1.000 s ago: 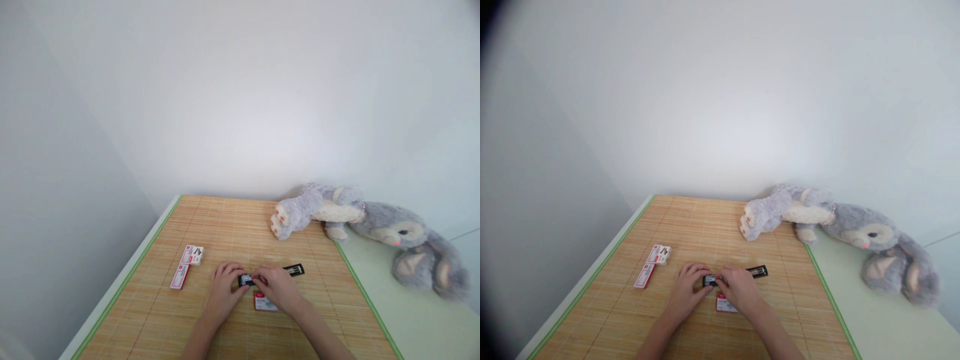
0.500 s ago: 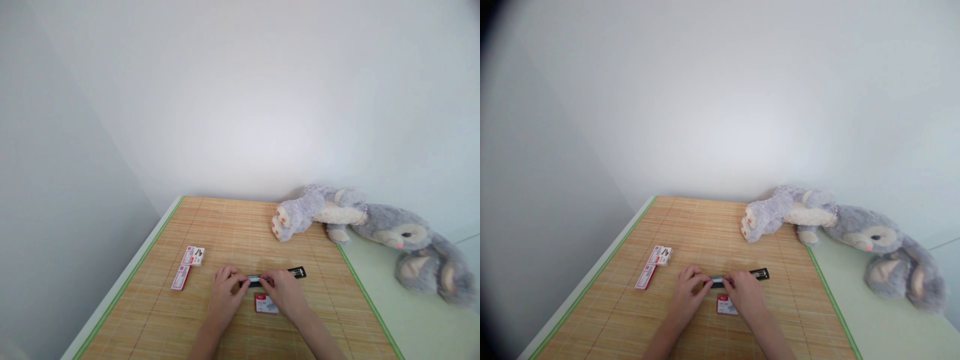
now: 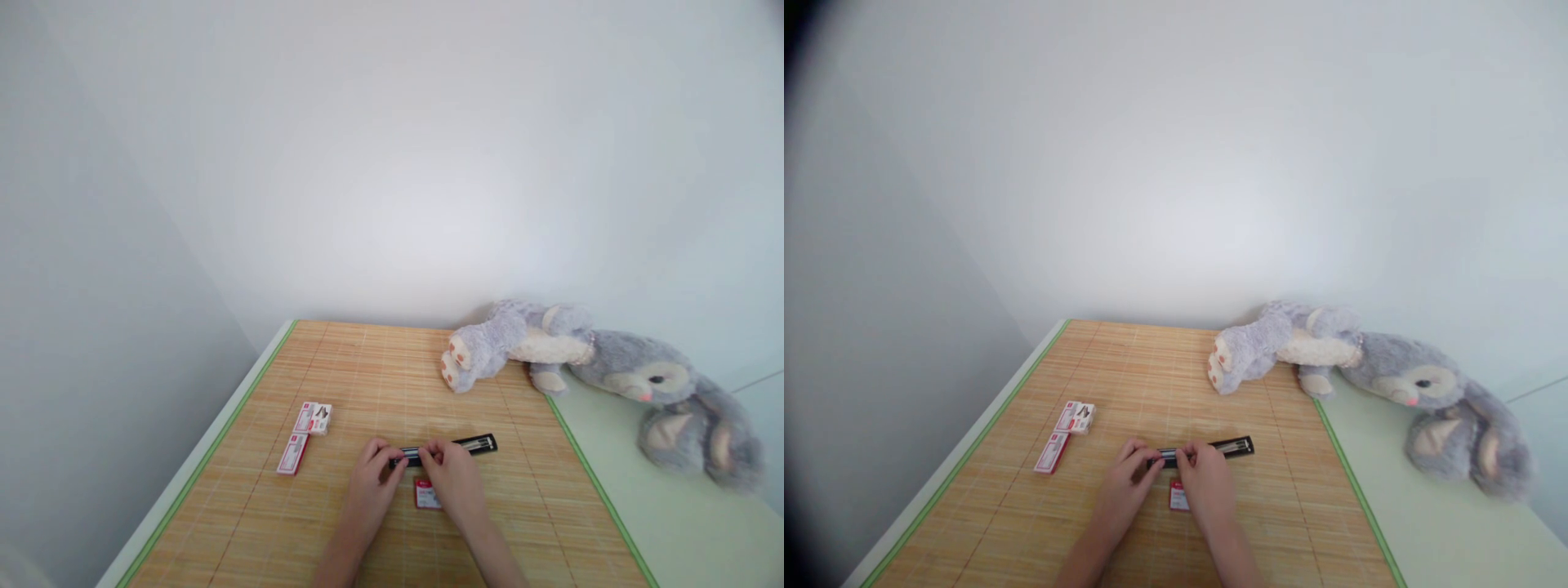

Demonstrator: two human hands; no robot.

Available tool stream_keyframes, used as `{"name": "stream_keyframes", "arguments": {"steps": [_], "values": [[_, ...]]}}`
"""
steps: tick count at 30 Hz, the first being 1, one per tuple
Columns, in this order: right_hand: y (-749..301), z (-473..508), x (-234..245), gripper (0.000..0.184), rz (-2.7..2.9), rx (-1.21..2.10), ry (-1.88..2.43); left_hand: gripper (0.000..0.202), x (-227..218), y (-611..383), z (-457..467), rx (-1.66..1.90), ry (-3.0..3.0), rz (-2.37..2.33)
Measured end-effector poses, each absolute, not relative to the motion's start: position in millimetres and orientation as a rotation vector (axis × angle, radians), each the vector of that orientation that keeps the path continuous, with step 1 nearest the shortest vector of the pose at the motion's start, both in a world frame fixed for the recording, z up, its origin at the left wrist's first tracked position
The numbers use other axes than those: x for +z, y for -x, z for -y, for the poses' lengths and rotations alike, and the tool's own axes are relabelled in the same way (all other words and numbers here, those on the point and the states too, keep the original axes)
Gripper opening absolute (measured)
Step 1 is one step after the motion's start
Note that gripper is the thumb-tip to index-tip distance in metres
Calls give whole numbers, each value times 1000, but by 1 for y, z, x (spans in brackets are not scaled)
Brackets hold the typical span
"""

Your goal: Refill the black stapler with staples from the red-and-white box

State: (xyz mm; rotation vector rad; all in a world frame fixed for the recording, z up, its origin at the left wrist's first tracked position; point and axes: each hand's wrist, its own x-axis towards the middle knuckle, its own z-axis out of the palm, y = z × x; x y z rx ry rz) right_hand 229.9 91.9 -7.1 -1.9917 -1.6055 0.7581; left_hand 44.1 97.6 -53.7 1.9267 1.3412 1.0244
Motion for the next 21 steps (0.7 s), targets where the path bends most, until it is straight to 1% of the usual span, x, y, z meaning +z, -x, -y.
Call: {"name": "stream_keyframes", "arguments": {"steps": [10,21], "values": [[-222,-86,-11,26,1455,697,2028,21,-59,-47,-95,1035,-1849,-1306],[-211,-82,-21,30,1367,707,1906,21,-60,-46,-95,1052,-1843,-1303]]}}
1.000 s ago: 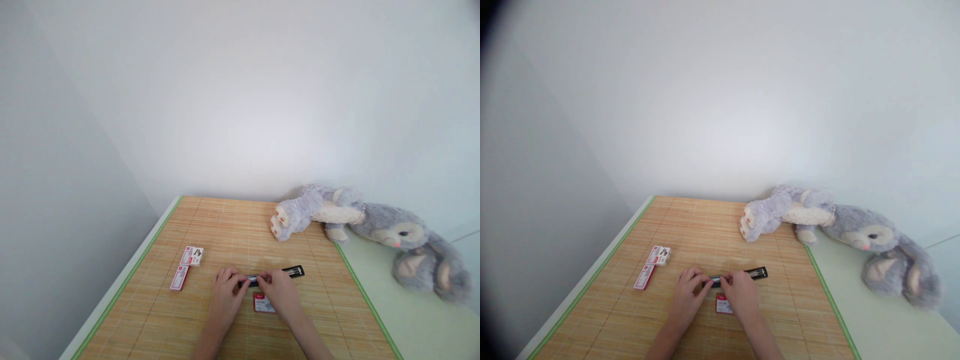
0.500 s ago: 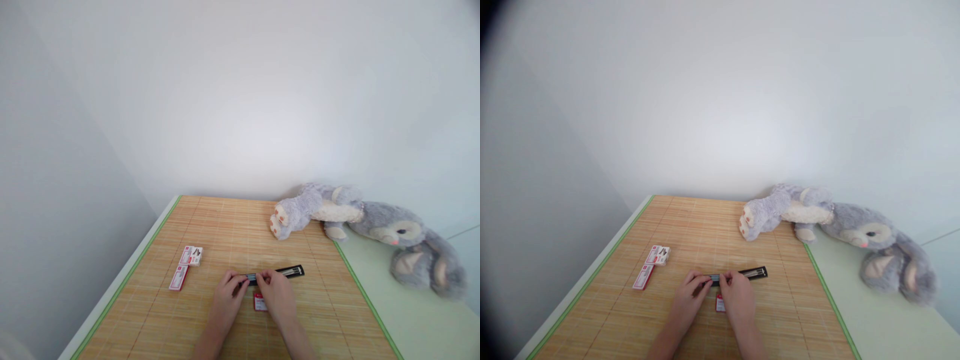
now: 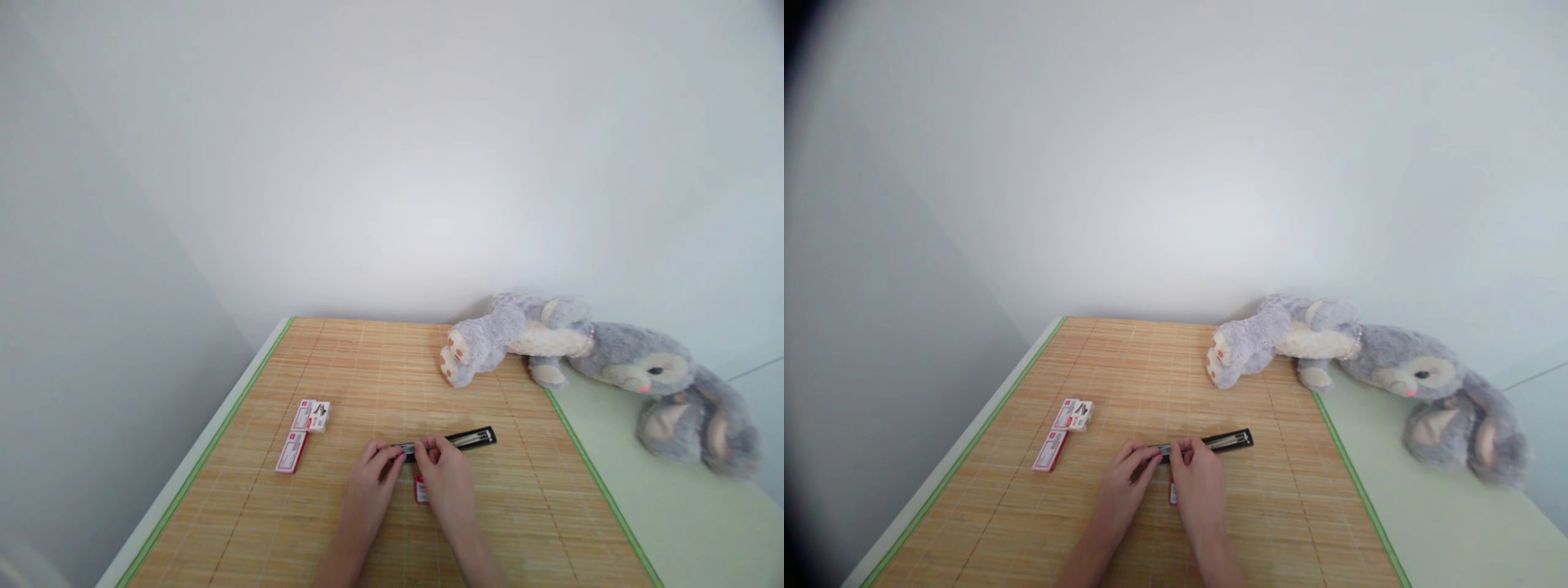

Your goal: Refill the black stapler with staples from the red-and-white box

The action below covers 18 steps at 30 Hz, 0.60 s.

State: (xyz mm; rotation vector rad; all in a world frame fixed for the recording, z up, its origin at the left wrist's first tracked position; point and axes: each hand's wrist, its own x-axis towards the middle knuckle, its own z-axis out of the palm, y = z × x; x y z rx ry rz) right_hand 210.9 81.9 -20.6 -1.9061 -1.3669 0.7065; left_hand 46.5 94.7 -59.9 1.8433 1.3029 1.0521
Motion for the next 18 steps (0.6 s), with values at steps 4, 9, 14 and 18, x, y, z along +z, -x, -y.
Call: {"name": "stream_keyframes", "arguments": {"steps": [4,9,14,18], "values": [[-209,-82,-17,31,1363,722,1847,20,-59,-46,-95,1049,-1836,-1296],[-215,-85,-15,34,1348,751,1795,19,-55,-46,-96,1043,-1815,-1288],[-227,-94,-22,35,1322,793,1811,14,-53,-45,-97,1023,-1813,-1286],[-231,-98,-26,34,1346,823,1837,24,-52,-45,-99,1006,-1827,-1267]]}}
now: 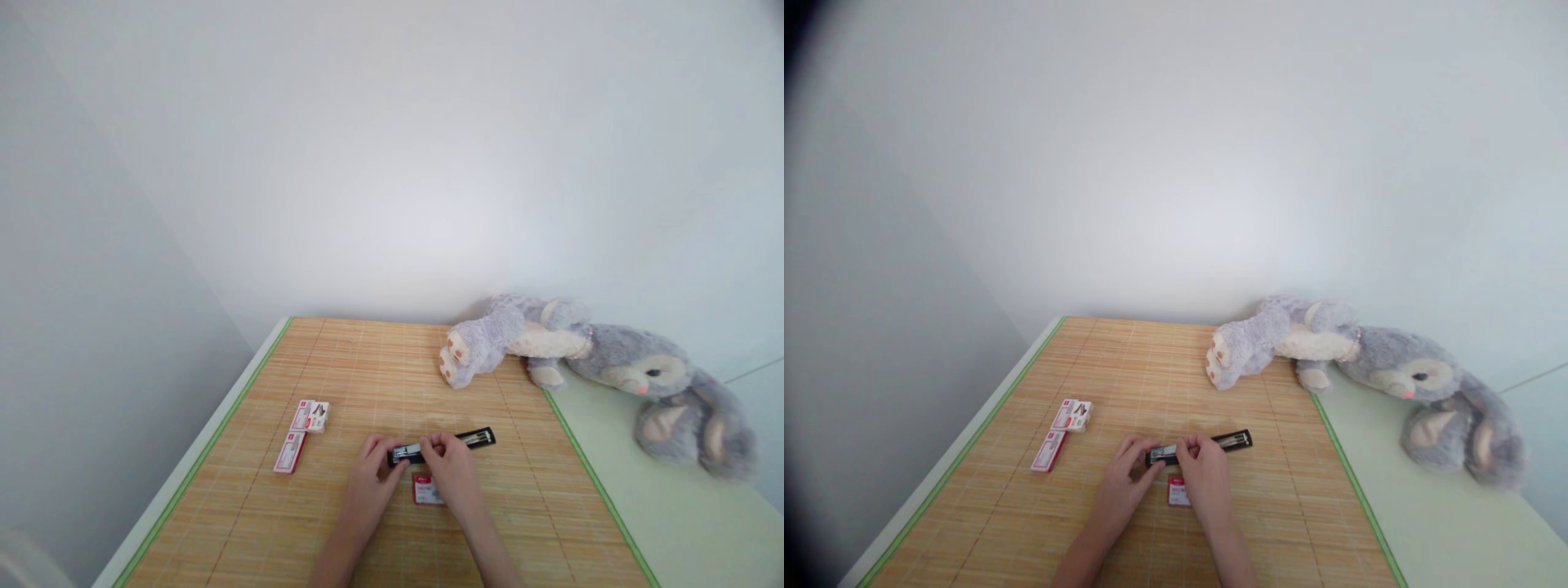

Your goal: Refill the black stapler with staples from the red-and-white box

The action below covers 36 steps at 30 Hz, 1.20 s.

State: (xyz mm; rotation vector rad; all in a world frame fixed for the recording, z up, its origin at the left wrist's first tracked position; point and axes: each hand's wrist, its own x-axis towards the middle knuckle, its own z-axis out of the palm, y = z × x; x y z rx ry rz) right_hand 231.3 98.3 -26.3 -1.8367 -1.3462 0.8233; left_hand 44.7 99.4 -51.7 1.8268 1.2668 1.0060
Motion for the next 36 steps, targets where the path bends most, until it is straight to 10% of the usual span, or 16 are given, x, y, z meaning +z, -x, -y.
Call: {"name": "stream_keyframes", "arguments": {"steps": [36], "values": [[-233,-96,-30,42,1408,1033,1664,17,-47,-44,-104,1004,-1838,-1255]]}}
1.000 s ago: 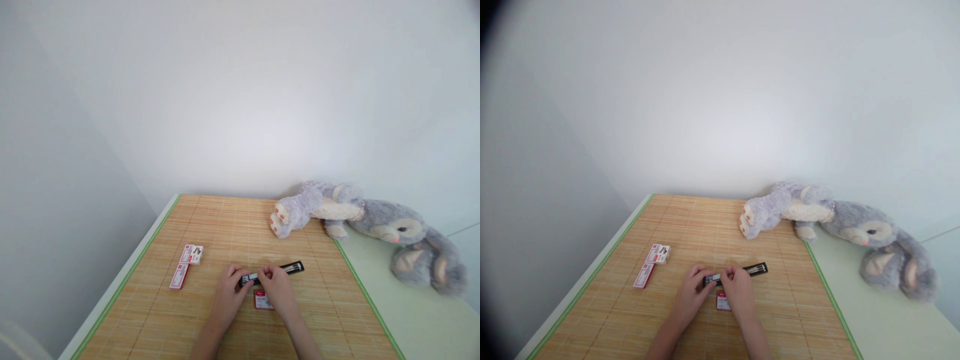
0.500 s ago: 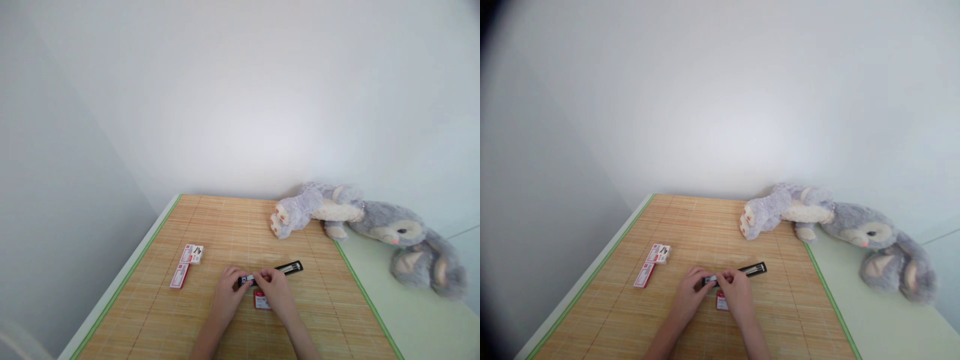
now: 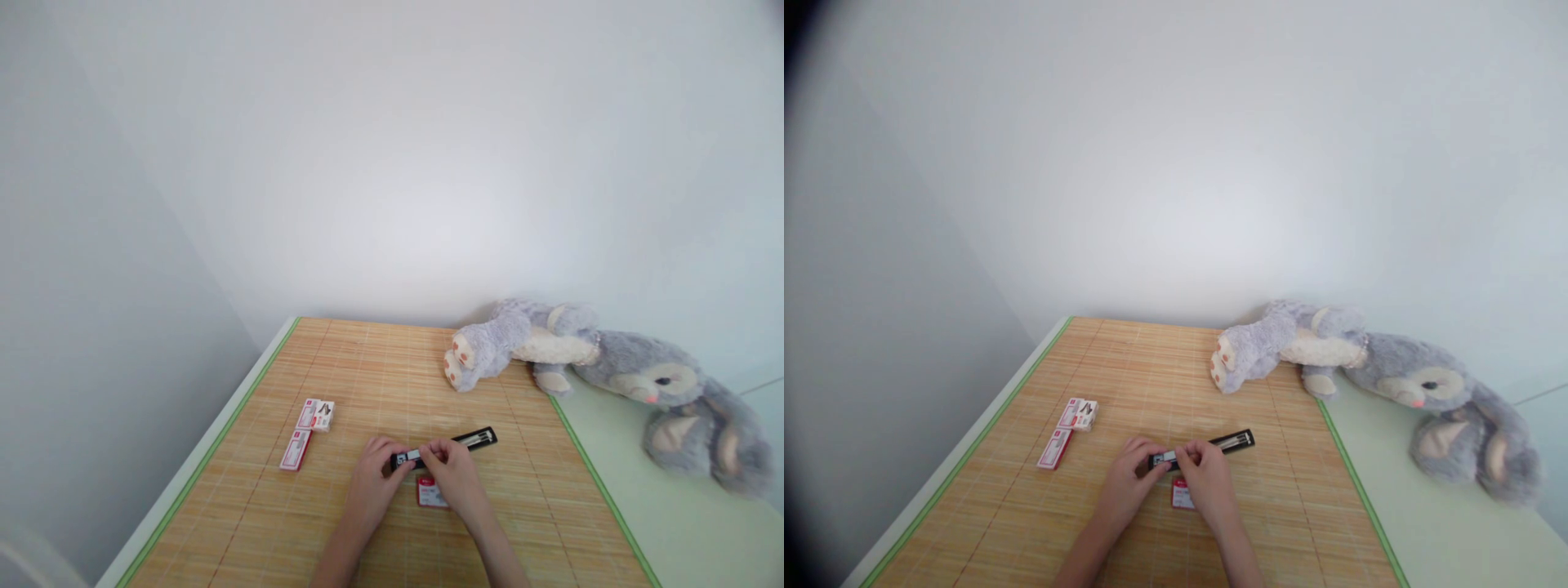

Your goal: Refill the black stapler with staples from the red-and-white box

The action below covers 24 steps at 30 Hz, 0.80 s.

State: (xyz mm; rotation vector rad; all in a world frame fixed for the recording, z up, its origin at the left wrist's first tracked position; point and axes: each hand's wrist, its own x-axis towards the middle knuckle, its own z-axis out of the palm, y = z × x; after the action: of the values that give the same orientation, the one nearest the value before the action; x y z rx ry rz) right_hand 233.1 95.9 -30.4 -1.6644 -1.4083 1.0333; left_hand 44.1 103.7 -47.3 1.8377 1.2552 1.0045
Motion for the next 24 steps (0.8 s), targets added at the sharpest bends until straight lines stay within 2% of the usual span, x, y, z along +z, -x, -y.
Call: {"name": "stream_keyframes", "arguments": {"steps": [5,14,20,24], "values": [[-234,-96,-30,39,1434,1004,1707,17,-46,-44,-104,999,-1849,-1251],[-222,-88,-13,23,1512,811,1835,18,-43,-42,-102,966,-1891,-1235],[-215,-77,3,32,1598,796,1757,16,-44,-41,-102,924,-1944,-1242],[-233,-56,-8,47,1403,909,1688,33,-45,-31,-101,905,-1975,-1297]]}}
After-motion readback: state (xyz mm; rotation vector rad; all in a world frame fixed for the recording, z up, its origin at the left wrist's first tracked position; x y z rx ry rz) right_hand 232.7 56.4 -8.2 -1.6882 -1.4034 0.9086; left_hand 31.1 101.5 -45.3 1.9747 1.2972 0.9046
